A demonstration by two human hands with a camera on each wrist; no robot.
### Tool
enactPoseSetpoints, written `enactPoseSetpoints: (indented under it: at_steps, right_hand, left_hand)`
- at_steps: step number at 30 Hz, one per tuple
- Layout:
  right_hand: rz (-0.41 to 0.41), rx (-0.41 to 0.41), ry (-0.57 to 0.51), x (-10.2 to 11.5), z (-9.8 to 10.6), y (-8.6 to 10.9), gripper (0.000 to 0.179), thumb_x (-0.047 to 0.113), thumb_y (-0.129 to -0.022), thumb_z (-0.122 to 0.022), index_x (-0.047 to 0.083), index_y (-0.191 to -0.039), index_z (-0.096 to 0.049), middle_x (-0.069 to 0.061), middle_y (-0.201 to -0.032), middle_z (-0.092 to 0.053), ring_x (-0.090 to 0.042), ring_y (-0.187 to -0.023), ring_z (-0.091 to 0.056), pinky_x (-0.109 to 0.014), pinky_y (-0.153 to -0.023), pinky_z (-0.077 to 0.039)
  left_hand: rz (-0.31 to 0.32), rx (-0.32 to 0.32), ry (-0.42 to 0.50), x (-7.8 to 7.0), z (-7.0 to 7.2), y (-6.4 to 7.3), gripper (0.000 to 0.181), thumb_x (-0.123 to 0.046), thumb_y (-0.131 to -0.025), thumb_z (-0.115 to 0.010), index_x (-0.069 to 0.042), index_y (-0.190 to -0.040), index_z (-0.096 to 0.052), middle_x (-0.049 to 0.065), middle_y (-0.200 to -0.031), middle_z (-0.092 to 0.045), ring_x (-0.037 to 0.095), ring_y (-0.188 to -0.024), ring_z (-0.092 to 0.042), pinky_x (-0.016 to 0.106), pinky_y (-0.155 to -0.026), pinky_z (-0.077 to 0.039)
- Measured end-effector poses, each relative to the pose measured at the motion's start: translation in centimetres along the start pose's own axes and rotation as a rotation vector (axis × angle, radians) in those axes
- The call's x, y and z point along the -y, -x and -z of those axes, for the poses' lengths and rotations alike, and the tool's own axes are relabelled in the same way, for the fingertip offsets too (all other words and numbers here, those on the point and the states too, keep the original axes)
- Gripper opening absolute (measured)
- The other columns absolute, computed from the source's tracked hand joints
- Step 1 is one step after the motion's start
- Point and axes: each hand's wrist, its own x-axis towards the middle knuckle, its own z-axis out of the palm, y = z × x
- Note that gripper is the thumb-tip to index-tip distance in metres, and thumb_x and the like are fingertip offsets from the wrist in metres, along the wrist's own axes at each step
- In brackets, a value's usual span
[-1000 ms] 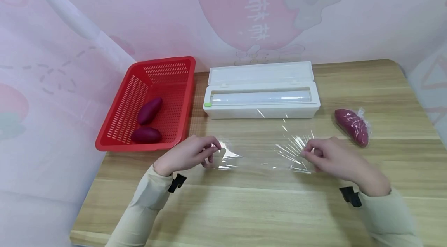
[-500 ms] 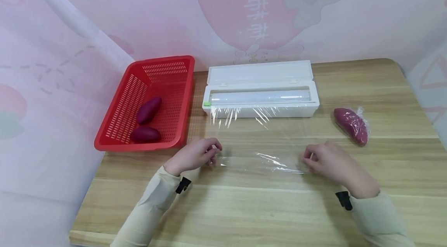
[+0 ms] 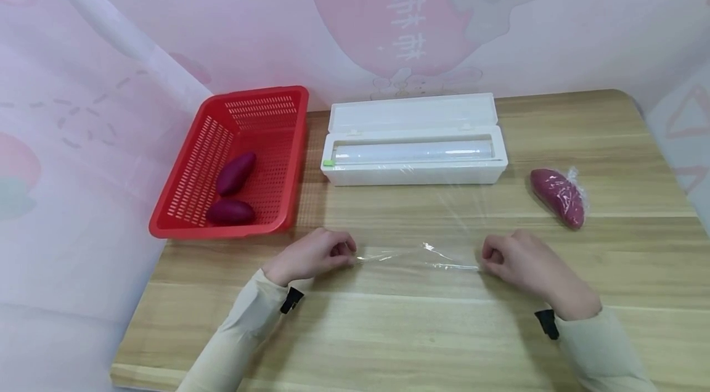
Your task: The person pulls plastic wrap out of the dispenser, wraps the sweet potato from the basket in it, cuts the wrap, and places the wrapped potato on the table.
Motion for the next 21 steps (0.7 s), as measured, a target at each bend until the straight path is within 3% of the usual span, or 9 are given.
enactPoseSetpoints:
  at_steps: [7,13,17,21]
  right_hand:
    - [0.075,-0.09,0.029,-0.2,-1.0,0.7,0.019,0.019,-0.072,-0.083,0.021,-0.079,-0.065,0.016,-0.071,-0.067,0.002,-0.065,-0.06,-0.026,-0.062,-0.052]
    - [0.047,-0.137,0.096,0.3,-1.6,1.1,0.026,0.04,-0.073,-0.081,0.021,-0.08,-0.064,0.016,-0.071,-0.065,-0.002,-0.064,-0.06,-0.028,-0.06,-0.05]
    - [0.087,-0.168,0.185,0.6,-2.0,1.4,0.03,0.045,-0.071,-0.081,0.022,-0.08,-0.063,0.016,-0.069,-0.061,-0.002,-0.06,-0.055,-0.027,-0.054,-0.046]
    - [0.13,-0.178,0.263,0.9,-2.3,1.6,0.022,0.031,-0.071,-0.082,0.023,-0.076,-0.062,0.016,-0.066,-0.056,0.0,-0.055,-0.046,-0.023,-0.049,-0.04]
  left_hand:
    - [0.025,0.028,-0.039,0.1,-0.4,0.2,0.026,-0.022,-0.081,-0.078,-0.007,-0.099,-0.067,0.001,-0.088,-0.066,0.014,-0.084,-0.062,0.023,-0.074,-0.049]
    - [0.019,-0.057,-0.21,-0.4,-1.4,0.4,0.041,-0.045,-0.076,-0.079,-0.013,-0.097,-0.067,-0.002,-0.09,-0.066,0.012,-0.081,-0.059,0.026,-0.075,-0.05]
    - [-0.011,-0.13,-0.367,-0.8,-2.0,0.3,0.021,-0.037,-0.082,-0.075,-0.018,-0.087,-0.065,-0.007,-0.082,-0.062,0.008,-0.07,-0.055,0.025,-0.064,-0.047]
    - [-0.015,-0.152,-0.425,-1.2,-2.3,0.4,0.013,-0.023,-0.085,-0.07,-0.02,-0.077,-0.061,-0.009,-0.074,-0.055,0.007,-0.062,-0.049,0.021,-0.056,-0.04]
